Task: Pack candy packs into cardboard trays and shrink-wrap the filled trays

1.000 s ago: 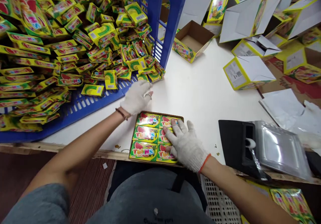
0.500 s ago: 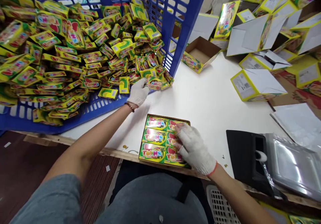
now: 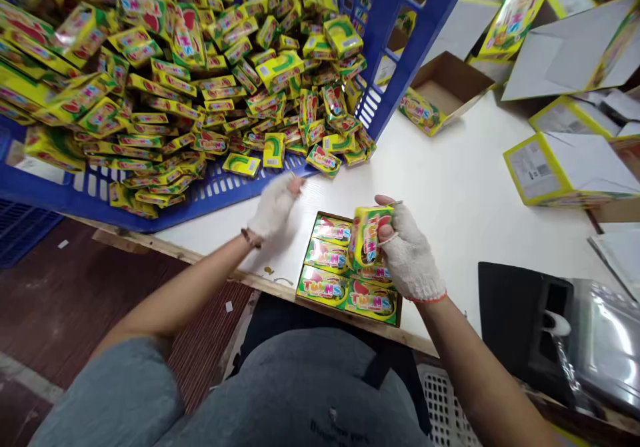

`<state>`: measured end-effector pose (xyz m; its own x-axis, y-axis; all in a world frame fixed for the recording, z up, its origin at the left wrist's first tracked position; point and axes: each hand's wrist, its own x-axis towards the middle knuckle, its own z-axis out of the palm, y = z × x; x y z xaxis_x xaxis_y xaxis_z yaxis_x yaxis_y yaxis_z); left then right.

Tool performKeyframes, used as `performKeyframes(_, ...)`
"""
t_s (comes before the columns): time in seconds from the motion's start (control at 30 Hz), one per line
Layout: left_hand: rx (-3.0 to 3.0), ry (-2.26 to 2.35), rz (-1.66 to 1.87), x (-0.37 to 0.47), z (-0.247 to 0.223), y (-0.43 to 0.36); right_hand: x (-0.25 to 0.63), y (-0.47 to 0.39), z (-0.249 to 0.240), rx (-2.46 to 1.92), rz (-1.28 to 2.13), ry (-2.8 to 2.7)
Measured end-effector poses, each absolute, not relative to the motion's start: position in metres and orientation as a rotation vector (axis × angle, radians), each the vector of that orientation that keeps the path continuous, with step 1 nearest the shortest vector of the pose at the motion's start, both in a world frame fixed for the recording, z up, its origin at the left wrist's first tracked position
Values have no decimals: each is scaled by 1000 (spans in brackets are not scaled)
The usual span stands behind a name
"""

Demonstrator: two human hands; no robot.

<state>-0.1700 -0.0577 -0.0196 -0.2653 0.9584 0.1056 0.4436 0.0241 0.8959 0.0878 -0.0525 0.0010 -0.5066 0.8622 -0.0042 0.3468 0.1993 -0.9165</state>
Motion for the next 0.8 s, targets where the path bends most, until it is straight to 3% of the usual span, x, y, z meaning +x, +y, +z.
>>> performKeyframes(0.1,1477,2338,1040,-214,-38,-5,79,-61,1,-1079,1294,-2180)
performKeyframes(0.17,1432,2475,899,-232,-50,22,65,-73,-7,-994,1215,-2374)
performKeyframes(0.37,1278,2486,929,-243,-58,35,41,-102,-34,-802,524,-2752)
performKeyframes(0.47,1220,2427,1084,-242,-52,20,46,-108,-40,-775,373,-2747)
performKeyframes(0.57,1181,2283,1201,-231,-43,-6,50,-110,-42,-783,453,-2651)
performKeyframes(0.73,1018,1429,1315,-176,-26,-68,50,-94,-31,-972,959,-2045)
performKeyframes(0.8,1083,1290,1244,-150,-19,-90,51,-82,-23,-1055,1130,-1855)
